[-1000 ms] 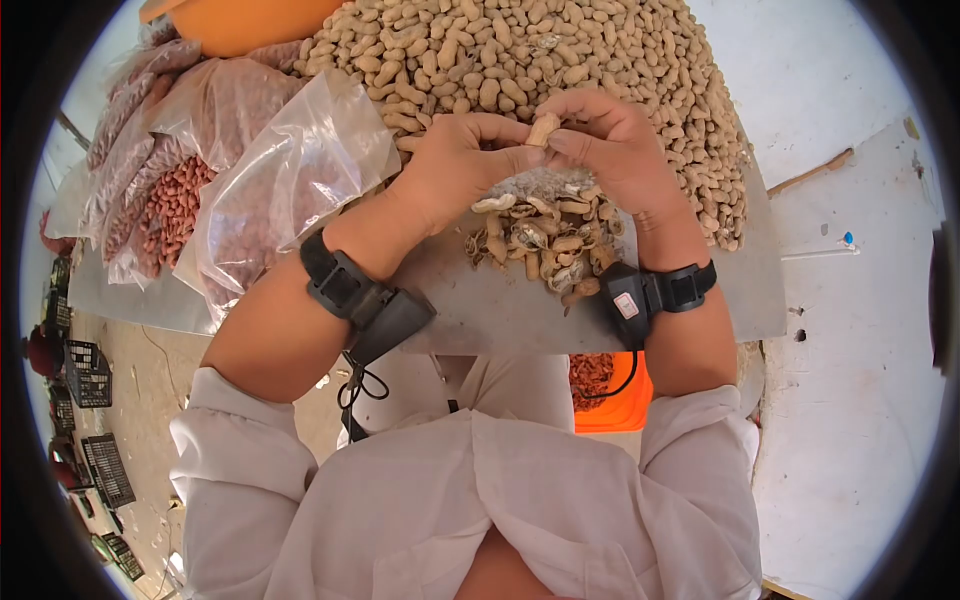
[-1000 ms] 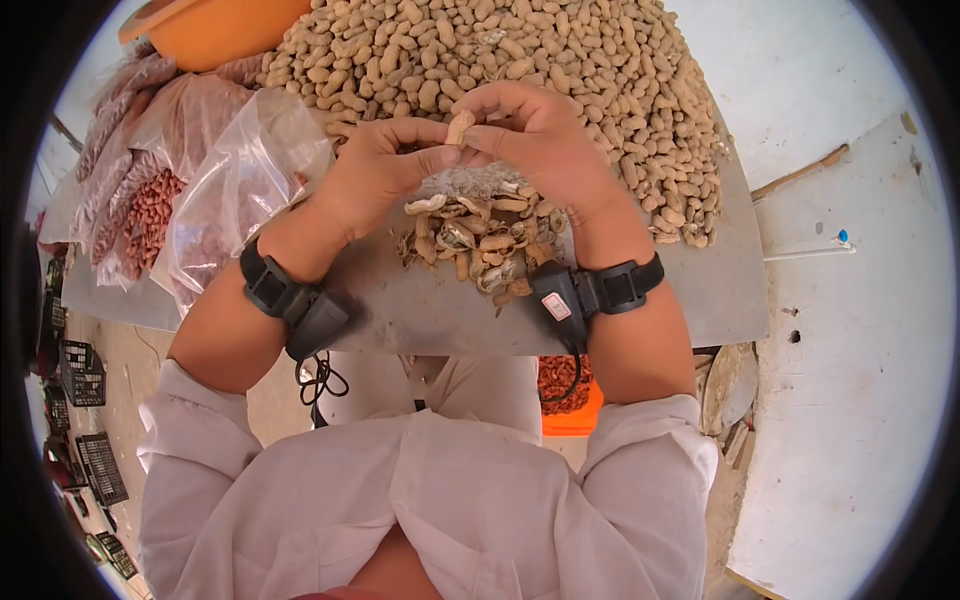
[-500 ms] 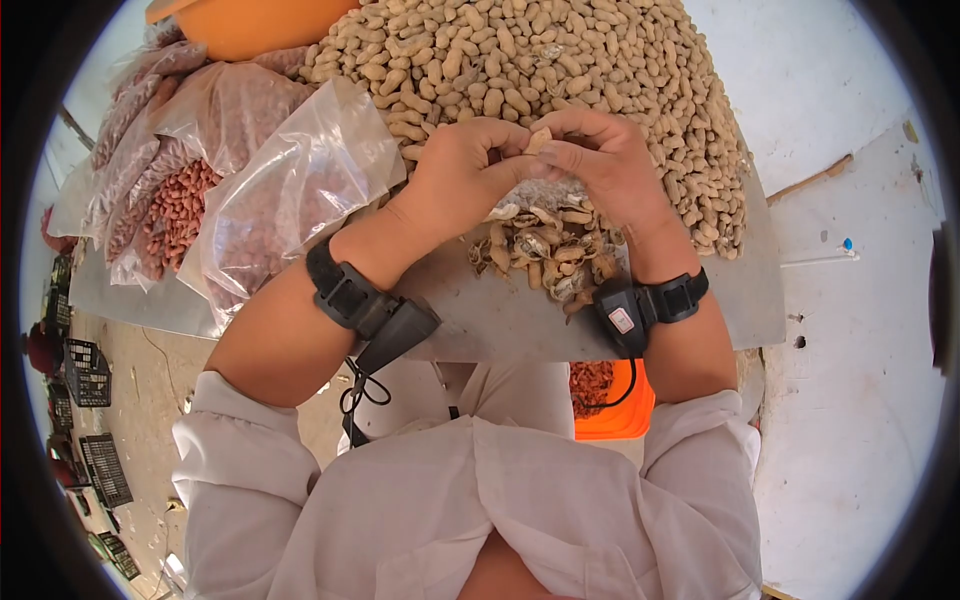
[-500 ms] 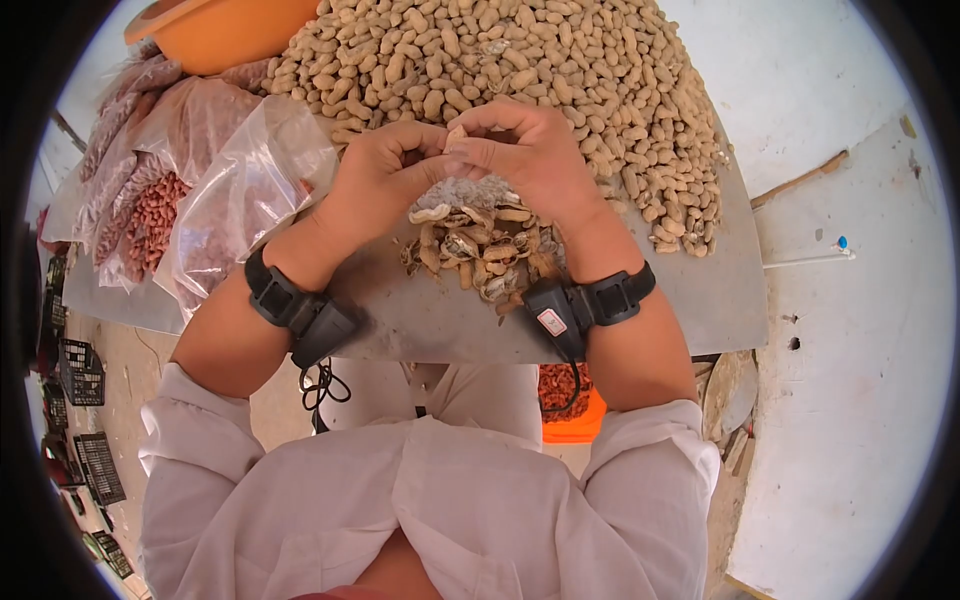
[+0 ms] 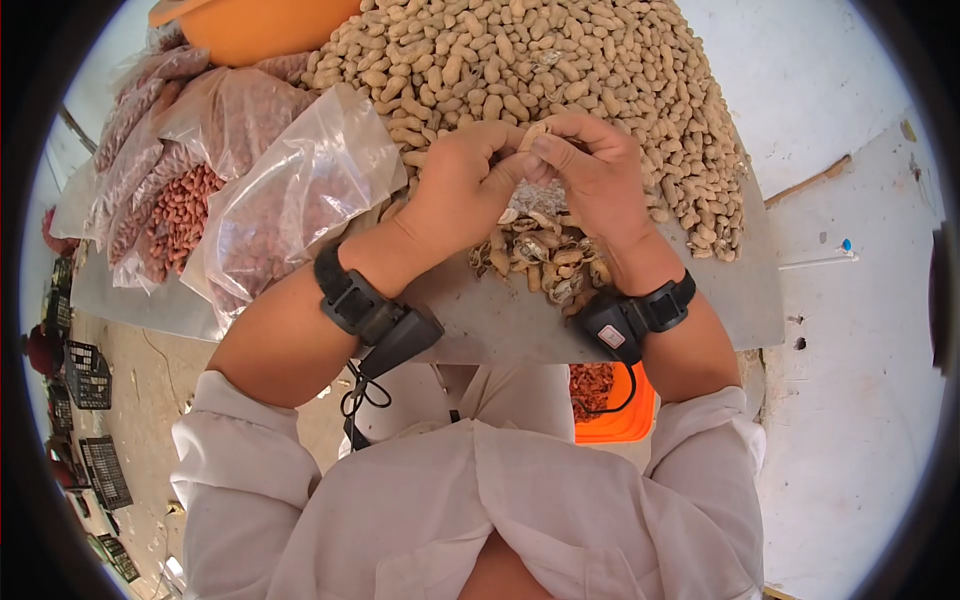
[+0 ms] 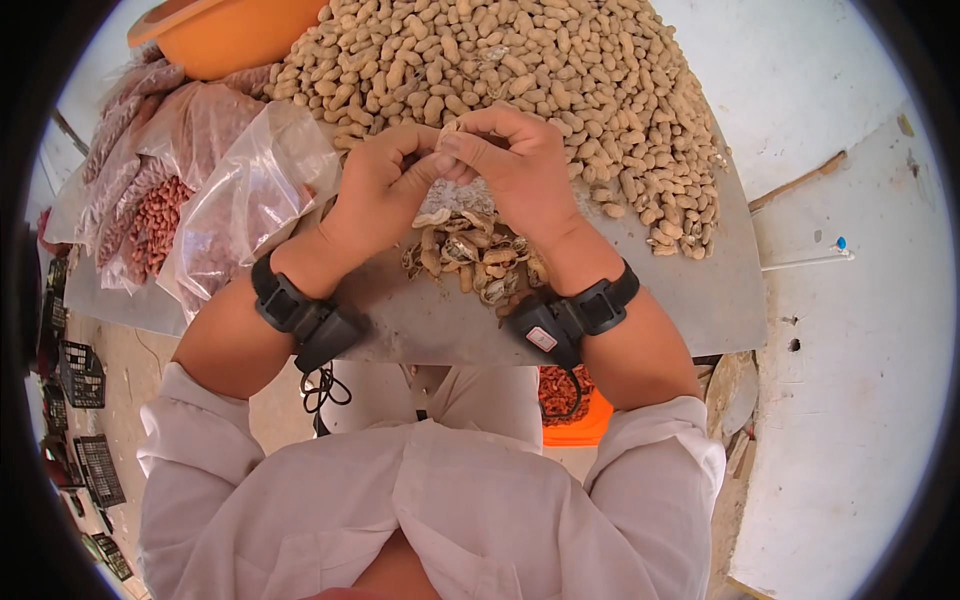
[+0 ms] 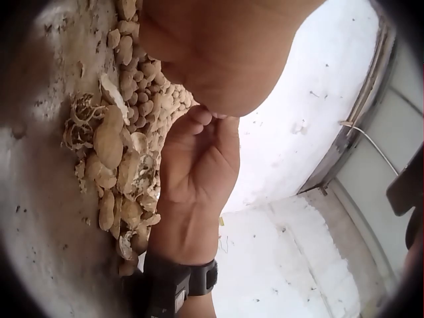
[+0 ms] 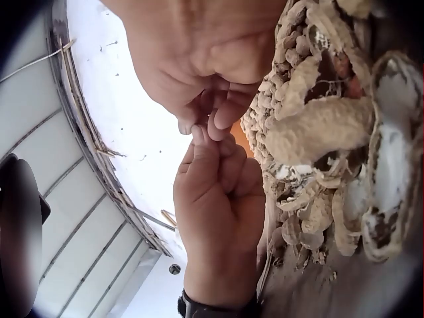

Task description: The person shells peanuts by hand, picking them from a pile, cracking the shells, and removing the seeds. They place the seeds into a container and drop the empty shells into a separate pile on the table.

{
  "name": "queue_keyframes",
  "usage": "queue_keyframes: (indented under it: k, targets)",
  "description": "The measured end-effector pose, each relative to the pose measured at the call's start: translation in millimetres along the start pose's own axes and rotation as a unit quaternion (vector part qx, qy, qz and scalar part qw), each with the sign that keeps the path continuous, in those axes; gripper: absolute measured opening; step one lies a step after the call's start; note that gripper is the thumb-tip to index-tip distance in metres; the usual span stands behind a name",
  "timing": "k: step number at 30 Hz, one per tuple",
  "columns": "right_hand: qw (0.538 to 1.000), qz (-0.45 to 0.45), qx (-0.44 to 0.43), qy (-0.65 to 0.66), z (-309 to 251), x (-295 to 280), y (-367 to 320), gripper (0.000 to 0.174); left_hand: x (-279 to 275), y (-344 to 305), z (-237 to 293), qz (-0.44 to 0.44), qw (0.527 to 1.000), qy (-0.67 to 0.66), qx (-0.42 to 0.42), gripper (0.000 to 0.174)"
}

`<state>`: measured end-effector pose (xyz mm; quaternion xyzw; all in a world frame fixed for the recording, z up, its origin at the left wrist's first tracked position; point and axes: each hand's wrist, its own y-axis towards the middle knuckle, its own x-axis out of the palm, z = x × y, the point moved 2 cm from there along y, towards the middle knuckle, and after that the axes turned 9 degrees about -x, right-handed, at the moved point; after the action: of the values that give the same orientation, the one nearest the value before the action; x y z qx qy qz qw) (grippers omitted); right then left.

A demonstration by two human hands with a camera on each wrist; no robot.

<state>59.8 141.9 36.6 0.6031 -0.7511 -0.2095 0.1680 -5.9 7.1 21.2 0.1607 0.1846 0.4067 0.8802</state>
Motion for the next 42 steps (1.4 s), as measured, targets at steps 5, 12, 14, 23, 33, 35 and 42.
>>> queue_keyframes:
  k: [5,12,14,23,33,35,42]
  targets:
    - [0.995,0.064,-0.012,0.069,3.8,4.0,-0.9,0.012,2.1,0.6,1.3,0.017,0.999,-0.036,-0.028,0.012]
    - [0.985,0.093,-0.004,0.146,9.5,4.8,-1.4,0.013,7.5,5.0,-3.5,0.011,0.986,-0.159,-0.044,0.016]
    - [0.981,0.091,0.003,0.174,9.2,5.7,-1.6,0.013,4.8,4.2,-5.9,0.006,0.97,-0.214,-0.118,0.016]
    - [0.994,0.062,-0.069,-0.065,-1.7,5.0,-1.1,0.016,8.3,2.6,-10.4,-0.05,0.802,-0.525,-0.281,0.02]
    - [0.882,-0.071,-0.286,-0.368,-18.8,7.7,1.4,0.017,10.4,1.3,-16.3,-0.043,0.717,-0.59,-0.368,0.018]
    - [0.94,-0.058,-0.197,-0.274,-22.6,6.1,-0.4,0.016,8.3,-0.1,-13.5,-0.074,0.768,-0.53,-0.352,0.018]
    - [0.981,-0.173,-0.011,-0.085,-9.3,-25.4,8.8,0.013,-6.1,1.6,-9.5,-0.185,0.884,-0.261,-0.34,0.021]
